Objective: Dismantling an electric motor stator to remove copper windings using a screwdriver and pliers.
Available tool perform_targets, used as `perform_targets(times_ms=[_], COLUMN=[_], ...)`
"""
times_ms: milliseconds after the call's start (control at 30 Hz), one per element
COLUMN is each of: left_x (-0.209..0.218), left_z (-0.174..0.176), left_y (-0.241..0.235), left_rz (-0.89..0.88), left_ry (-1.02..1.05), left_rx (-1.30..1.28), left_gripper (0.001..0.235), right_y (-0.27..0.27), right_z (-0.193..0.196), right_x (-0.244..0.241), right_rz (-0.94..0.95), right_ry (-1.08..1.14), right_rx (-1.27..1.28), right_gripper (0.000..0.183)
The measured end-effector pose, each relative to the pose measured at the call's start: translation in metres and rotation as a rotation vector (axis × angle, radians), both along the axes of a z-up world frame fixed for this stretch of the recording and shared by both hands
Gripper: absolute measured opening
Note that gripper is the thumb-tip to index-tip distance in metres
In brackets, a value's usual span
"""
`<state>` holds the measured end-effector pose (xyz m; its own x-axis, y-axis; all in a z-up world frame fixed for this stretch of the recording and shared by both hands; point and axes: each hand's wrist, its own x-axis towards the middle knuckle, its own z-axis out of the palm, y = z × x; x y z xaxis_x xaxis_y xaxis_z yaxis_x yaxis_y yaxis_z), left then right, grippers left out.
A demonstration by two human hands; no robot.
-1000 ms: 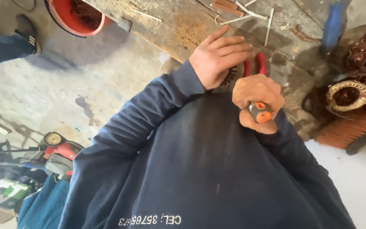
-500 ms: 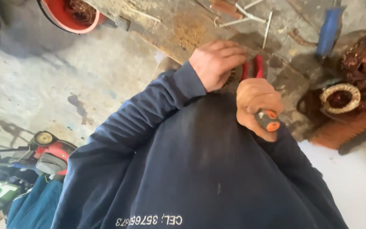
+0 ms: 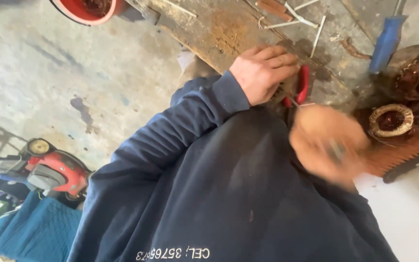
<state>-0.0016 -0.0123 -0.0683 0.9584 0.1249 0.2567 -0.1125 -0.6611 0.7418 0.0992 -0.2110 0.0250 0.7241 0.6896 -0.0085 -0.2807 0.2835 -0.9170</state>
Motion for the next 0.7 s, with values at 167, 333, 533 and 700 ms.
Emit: perform_targets(times_ms=[167,333,533,700], left_x=[-0.003,-0.007,-0.004,0.000], left_z=[0.000,-0.002,0.011,0.004], left_y=[-0.007,0.001,0.011,0.003], left_rz=[0.011,-0.009,-0.071,-0.122], left_ry=[-0.015,-0.011,-0.041,-0.065], left_rx=[-0.015,-0.041,-0.045,-0.006], left_gripper=[0.037,0.043,0.043,0.037], right_y=[-0.047,0.026,0.028,0.004], right_z=[0.040,0.012,0.006,0.001], right_x=[0.056,0.040,0.042,0.043], right_rz=[0.430,0.281,0.467,0.467], right_ry=[-0.427,-0.264,-0.184,-0.125], right_rx=[0.588,0.494,0.385,0.373], right_gripper=[0.030,0.043,0.063,0.069])
